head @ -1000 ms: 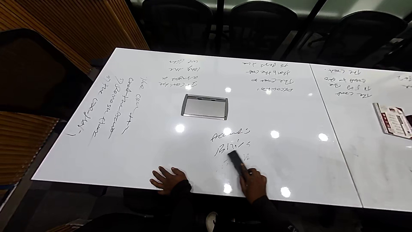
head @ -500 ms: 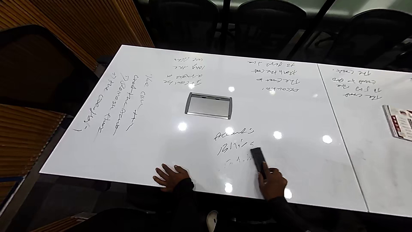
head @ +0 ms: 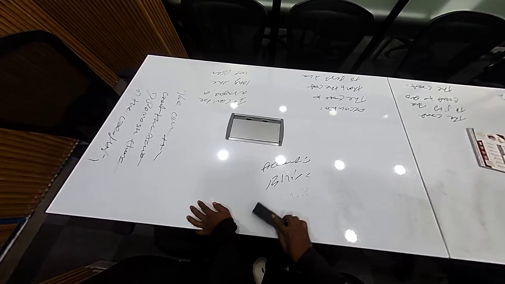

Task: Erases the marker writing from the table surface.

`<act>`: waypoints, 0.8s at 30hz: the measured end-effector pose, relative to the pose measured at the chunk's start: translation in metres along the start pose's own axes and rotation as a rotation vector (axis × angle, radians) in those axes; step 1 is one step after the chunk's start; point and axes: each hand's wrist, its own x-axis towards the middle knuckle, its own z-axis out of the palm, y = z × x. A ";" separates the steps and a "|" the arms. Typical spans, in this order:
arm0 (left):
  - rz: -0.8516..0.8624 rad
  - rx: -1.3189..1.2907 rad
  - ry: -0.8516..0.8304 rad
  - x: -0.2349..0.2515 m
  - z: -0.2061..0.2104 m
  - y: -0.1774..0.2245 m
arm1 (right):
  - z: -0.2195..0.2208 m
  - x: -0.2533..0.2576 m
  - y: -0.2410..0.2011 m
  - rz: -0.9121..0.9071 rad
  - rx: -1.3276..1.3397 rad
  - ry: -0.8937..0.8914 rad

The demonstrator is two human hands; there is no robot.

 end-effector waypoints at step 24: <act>-0.005 0.015 0.002 0.001 0.004 0.000 | -0.012 0.003 0.004 0.124 0.103 -0.174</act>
